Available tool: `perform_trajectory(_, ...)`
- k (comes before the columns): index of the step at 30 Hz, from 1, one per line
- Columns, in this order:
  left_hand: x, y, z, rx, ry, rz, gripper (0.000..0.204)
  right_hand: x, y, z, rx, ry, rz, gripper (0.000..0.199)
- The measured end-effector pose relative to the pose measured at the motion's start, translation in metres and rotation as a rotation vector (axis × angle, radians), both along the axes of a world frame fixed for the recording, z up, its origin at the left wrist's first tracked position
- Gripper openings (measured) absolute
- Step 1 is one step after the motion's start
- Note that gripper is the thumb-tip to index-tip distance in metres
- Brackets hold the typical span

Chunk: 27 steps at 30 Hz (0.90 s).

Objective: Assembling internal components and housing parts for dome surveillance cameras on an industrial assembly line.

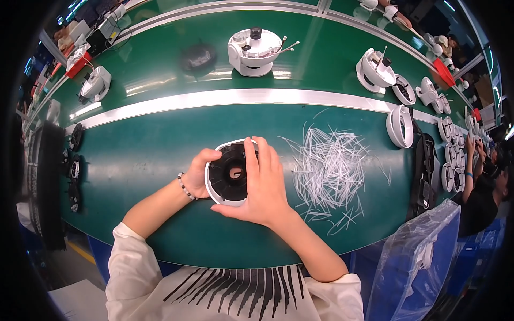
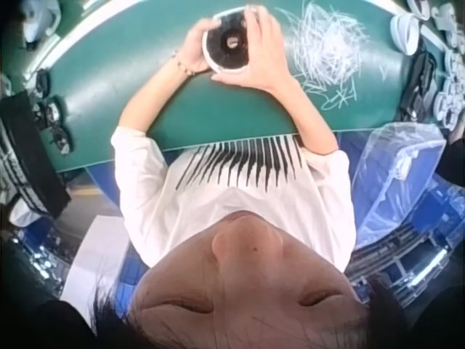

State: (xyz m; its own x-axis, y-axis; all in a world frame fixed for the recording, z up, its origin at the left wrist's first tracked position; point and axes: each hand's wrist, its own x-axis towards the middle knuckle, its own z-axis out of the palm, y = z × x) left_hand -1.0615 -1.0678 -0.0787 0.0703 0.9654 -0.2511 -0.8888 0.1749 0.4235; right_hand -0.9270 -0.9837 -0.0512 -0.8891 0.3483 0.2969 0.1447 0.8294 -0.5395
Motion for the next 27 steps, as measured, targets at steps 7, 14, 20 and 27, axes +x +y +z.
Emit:
perform_trajectory(7,-0.004,0.002,-0.001,-0.024,0.024,0.001,0.039,-0.005,0.005,0.0,-0.013,-0.028,0.012,0.112)
perform_trajectory(14,-0.003,0.005,-0.001,-0.036,0.04,0.015,0.042,-0.005,0.011,-0.005,-0.038,0.016,0.054,0.11)
perform_trajectory(20,-0.004,-0.001,0.007,-0.056,0.082,0.083,0.037,-0.008,0.004,0.0,0.006,0.017,0.05,0.11)
perform_trajectory(27,-0.013,0.004,0.004,-0.149,0.228,0.175,0.032,-0.009,0.0,-0.003,-0.007,0.106,0.028,0.114)
